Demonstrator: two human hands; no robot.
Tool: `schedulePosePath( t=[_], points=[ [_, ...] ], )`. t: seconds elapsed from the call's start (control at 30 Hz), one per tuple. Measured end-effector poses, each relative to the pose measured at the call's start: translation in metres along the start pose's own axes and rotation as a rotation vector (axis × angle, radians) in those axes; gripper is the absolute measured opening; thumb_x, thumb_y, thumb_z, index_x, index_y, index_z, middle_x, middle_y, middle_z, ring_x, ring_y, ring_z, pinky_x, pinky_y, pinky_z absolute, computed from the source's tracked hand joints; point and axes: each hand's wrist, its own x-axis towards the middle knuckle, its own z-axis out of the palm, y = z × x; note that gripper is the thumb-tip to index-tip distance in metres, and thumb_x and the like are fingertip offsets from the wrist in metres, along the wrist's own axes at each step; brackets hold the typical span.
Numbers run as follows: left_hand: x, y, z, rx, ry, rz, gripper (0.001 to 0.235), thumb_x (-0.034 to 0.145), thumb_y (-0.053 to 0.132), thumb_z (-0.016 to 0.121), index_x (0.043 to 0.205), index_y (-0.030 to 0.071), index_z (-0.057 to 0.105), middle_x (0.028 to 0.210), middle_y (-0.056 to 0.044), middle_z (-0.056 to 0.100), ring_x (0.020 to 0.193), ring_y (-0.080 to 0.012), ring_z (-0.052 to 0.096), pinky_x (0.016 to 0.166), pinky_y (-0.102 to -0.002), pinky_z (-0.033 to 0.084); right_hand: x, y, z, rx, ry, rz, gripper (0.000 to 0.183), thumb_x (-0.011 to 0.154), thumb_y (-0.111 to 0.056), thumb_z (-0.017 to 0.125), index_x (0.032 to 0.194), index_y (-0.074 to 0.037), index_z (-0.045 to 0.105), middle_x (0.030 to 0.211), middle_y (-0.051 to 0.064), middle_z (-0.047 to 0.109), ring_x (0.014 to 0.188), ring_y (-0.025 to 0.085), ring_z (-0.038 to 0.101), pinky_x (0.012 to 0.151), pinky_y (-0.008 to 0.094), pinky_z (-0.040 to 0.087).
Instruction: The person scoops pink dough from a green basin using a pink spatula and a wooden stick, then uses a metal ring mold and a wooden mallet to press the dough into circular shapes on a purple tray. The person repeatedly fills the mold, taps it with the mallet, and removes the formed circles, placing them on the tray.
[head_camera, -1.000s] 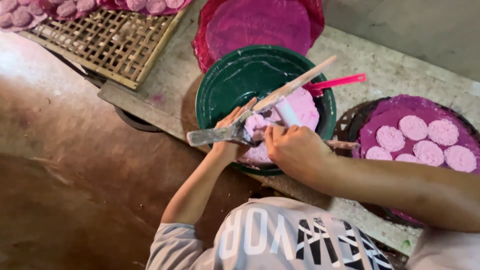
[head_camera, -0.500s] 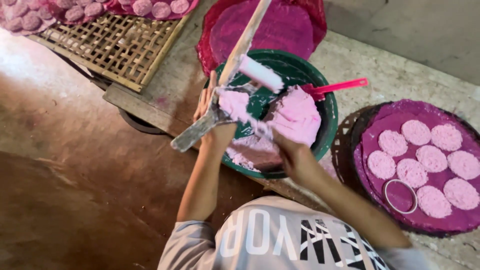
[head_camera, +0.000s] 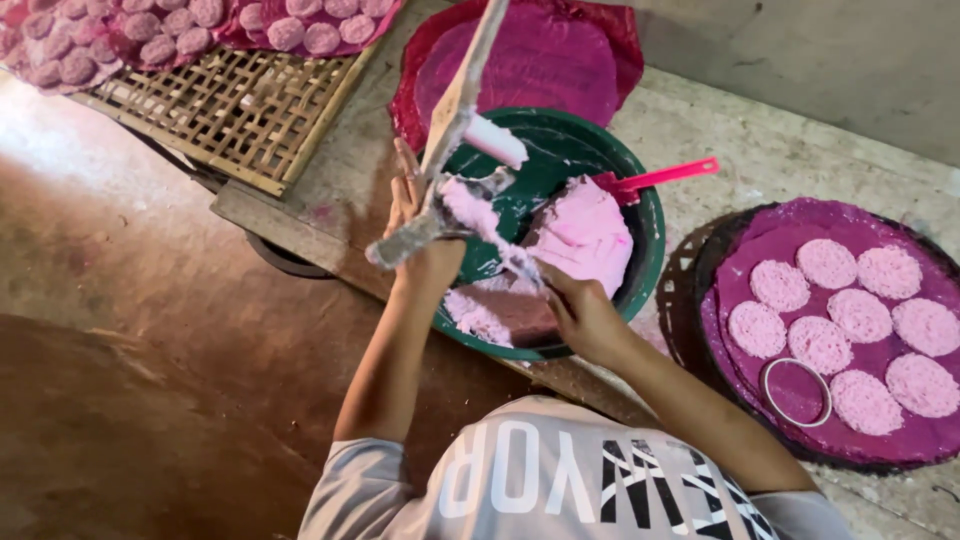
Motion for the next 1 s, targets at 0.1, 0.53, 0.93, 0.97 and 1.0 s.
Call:
schedulePosePath(
  t=[0.1,0.53,0.93,0.97,1.0],
  points=[
    [-0.014,-0.037,0.011,-0.229,-0.137,-0.197,0.084,0.079,0.016,0.076,0.147,-0.016,0.038,0.113,-0.020,0.064,0.094,-0.0350,0.063,0.078,-0.044,0.055,-0.007,-0.001,-0.016,-0.066,-0.057,-0.131,0.050,0.095,0.000,0.059,0.145,-0.005,0.056,0.088,0.028,0.069,0.072,0.023,0.066,0.072,0.036,0.055],
    [-0.033,-0.063,-0.059,-1.534,-0.560,-0.323,0.049,0.072,-0.004,0.070,0.120,0.003,0.066,0.098,-0.006,0.063,0.082,-0.0144,0.061,0.067,-0.028,0.050,0.056,-0.063,-0.186,-0.635,0.161,-0.635,0.043,0.102,-0.011,0.070,0.144,-0.018,0.065,0.099,0.015,0.073,0.077,0.028,0.066,0.067,0.039,0.053],
    [-0.042,-0.030,0.013,-1.657,-0.136,-0.643,0.042,0.083,0.002,0.066,0.124,0.006,0.059,0.105,-0.005,0.063,0.085,-0.0131,0.059,0.075,-0.030,0.052,0.083,0.022,-0.025,0.157,0.115,-0.278,0.043,0.104,-0.004,0.059,0.147,-0.006,0.057,0.112,0.018,0.075,0.091,0.014,0.065,0.083,0.028,0.052],
    [-0.044,-0.030,0.020,-1.629,-0.109,-0.645,0.040,0.084,0.002,0.067,0.122,0.006,0.059,0.105,-0.005,0.062,0.086,-0.0135,0.059,0.076,-0.031,0.052,0.080,0.022,-0.018,0.133,0.129,-0.297,0.042,0.104,-0.004,0.060,0.146,-0.005,0.057,0.111,0.018,0.074,0.091,0.015,0.067,0.082,0.029,0.052],
    [-0.044,-0.030,0.027,-1.580,-0.086,-0.659,0.038,0.082,0.003,0.067,0.119,0.006,0.060,0.104,-0.004,0.063,0.085,-0.0136,0.060,0.075,-0.031,0.052,0.077,0.022,-0.011,0.108,0.146,-0.314,0.040,0.104,-0.005,0.060,0.144,-0.004,0.057,0.111,0.018,0.073,0.091,0.016,0.068,0.082,0.029,0.053]
  ],
)
